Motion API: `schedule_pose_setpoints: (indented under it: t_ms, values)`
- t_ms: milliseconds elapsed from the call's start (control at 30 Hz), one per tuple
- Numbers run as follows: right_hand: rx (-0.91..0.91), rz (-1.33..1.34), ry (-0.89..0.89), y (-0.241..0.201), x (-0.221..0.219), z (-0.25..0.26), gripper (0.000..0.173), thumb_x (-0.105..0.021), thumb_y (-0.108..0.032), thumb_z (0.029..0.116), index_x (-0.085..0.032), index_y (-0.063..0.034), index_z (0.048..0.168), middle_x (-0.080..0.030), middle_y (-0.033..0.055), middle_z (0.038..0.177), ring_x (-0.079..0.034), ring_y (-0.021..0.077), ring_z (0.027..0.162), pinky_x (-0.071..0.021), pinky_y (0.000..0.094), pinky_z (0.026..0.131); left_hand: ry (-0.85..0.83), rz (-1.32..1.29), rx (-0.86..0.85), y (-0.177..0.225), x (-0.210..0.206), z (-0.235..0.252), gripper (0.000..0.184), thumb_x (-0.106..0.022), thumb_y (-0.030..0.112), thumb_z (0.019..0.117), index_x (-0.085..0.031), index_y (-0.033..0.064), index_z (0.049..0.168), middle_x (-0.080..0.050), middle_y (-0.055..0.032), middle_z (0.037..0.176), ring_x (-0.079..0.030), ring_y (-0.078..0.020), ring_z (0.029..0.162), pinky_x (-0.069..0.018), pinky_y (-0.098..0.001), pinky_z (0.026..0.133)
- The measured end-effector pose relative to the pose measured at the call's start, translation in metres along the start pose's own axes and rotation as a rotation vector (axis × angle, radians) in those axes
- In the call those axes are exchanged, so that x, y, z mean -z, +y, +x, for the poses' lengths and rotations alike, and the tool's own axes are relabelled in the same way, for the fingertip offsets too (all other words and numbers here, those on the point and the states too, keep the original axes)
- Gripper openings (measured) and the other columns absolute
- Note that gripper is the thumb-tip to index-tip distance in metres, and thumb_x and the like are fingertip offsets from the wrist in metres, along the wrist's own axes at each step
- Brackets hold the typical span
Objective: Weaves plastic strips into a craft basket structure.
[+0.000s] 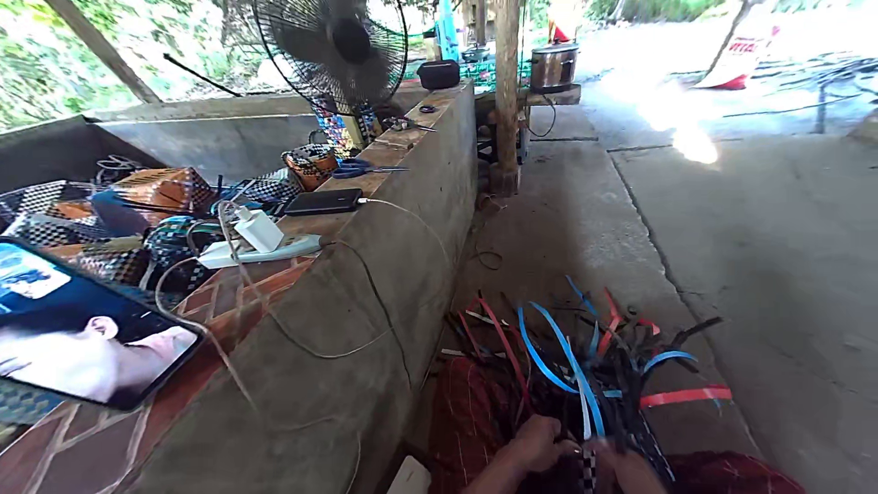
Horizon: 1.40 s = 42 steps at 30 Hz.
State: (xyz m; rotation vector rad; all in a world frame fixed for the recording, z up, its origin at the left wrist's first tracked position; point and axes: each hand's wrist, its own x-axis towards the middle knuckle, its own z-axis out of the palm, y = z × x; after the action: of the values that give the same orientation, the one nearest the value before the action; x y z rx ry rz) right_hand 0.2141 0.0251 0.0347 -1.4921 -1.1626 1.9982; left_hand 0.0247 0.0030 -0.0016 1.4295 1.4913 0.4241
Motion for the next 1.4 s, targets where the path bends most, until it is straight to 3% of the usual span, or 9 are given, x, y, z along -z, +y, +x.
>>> schedule_pose_setpoints:
  t_ms: [133, 333, 467, 633, 933, 1033, 1200, 1300, 1400]
  values:
    - [0.395, 0.157, 0.039, -0.052, -0.005, 0.004, 0.015, -0.054, -0.008, 0.1017, -0.065, -0.0049, 0.092, -0.047, -0.0083, 0.051, -0.045, 0.0028, 0.044, -0.0442, 0.0206, 0.048, 0.067, -0.011, 0.012, 0.002, -0.003, -0.003, 0.039, -0.058, 0.033, 0.1049, -0.072, -0.0035, 0.110, -0.072, -0.0217, 0.101, -0.069, -0.0336, 0.098, -0.0515, -0.0549, 0.095]
    - [0.249, -0.518, -0.056, -0.006, 0.016, 0.042, 0.049, -0.061, -0.019, 0.1022, -0.051, -0.0002, 0.146, -0.065, 0.0181, 0.093, -0.058, 0.0224, 0.070, -0.0517, 0.0427, 0.069, 0.037, -0.075, 0.087, 0.004, 0.001, -0.004, 0.036, -0.058, 0.031, 0.1056, -0.068, 0.0019, 0.124, -0.071, -0.0194, 0.114, -0.068, -0.0304, 0.107, -0.0503, -0.0524, 0.100]
    - [0.338, -0.379, 0.119, 0.006, 0.006, 0.018, 0.027, -0.065, -0.018, 0.0983, -0.066, 0.0077, 0.107, -0.063, 0.0120, 0.083, -0.060, 0.0169, 0.073, -0.0524, 0.0388, 0.073, 0.012, -0.046, 0.068, 0.006, 0.005, -0.003, 0.029, -0.060, 0.023, 0.1040, -0.070, -0.0008, 0.117, -0.071, -0.0199, 0.110, -0.067, -0.0303, 0.105, -0.0501, -0.0518, 0.099]
    - [0.211, -0.368, 0.047, 0.030, 0.008, -0.001, 0.031, -0.060, -0.024, 0.1025, -0.066, 0.0055, 0.094, -0.059, 0.0050, 0.073, -0.057, 0.0114, 0.068, -0.0509, 0.0345, 0.070, -0.060, 0.084, 0.302, 0.027, 0.006, 0.005, 0.049, -0.062, 0.046, 0.1009, -0.070, -0.0017, 0.110, -0.069, -0.0236, 0.107, -0.067, -0.0379, 0.104, -0.0501, -0.0600, 0.094]
    - [0.022, -0.248, 0.105, 0.032, 0.012, -0.011, 0.037, -0.053, -0.022, 0.1070, -0.061, 0.0087, 0.127, -0.068, 0.0210, 0.108, -0.066, 0.0248, 0.096, -0.0535, 0.0451, 0.090, -0.020, 0.151, 0.342, 0.022, 0.002, 0.009, 0.055, -0.060, 0.050, 0.1011, -0.070, -0.0040, 0.107, -0.069, -0.0244, 0.110, -0.067, -0.0390, 0.108, -0.0507, -0.0590, 0.096]
    - [-0.097, -0.146, 0.096, 0.031, 0.015, -0.005, 0.022, -0.055, -0.015, 0.1050, -0.063, 0.0047, 0.112, -0.064, 0.0066, 0.084, -0.060, 0.0128, 0.074, -0.0514, 0.0335, 0.072, -0.127, 0.076, 0.202, 0.019, 0.003, 0.004, 0.052, -0.067, 0.045, 0.0987, -0.069, -0.0066, 0.107, -0.069, -0.0245, 0.105, -0.067, -0.0363, 0.101, -0.0507, -0.0566, 0.095]
    - [0.321, -0.022, 0.057, -0.052, 0.004, -0.009, 0.012, -0.061, -0.009, 0.0997, -0.069, 0.0006, 0.099, -0.062, -0.0011, 0.069, -0.057, 0.0074, 0.060, -0.0516, 0.0257, 0.062, -0.137, -0.043, 0.088, 0.008, -0.001, 0.005, 0.046, -0.070, 0.042, 0.0972, -0.068, -0.0045, 0.099, -0.068, -0.0164, 0.090, -0.066, -0.0260, 0.085, -0.0524, -0.0501, 0.084]
    - [0.435, -0.078, -0.056, -0.073, 0.009, -0.007, 0.026, -0.062, -0.007, 0.0945, -0.067, -0.0001, 0.119, -0.065, -0.0026, 0.075, -0.056, 0.0039, 0.058, -0.0505, 0.0209, 0.057, -0.045, -0.033, 0.187, 0.004, -0.001, 0.009, 0.048, -0.067, 0.044, 0.0979, -0.068, -0.0045, 0.098, -0.068, -0.0190, 0.093, -0.066, -0.0312, 0.089, -0.0516, -0.0544, 0.087]
    - [0.158, -0.551, -0.148, -0.047, 0.023, 0.017, 0.042, -0.064, -0.014, 0.0984, -0.054, 0.0022, 0.136, -0.065, 0.0154, 0.090, -0.062, 0.0230, 0.072, -0.0539, 0.0417, 0.071, -0.039, -0.002, 0.225, 0.005, -0.002, 0.007, 0.051, -0.065, 0.047, 0.0979, -0.068, -0.0045, 0.100, -0.068, -0.0209, 0.096, -0.066, -0.0340, 0.093, -0.0511, -0.0564, 0.088]
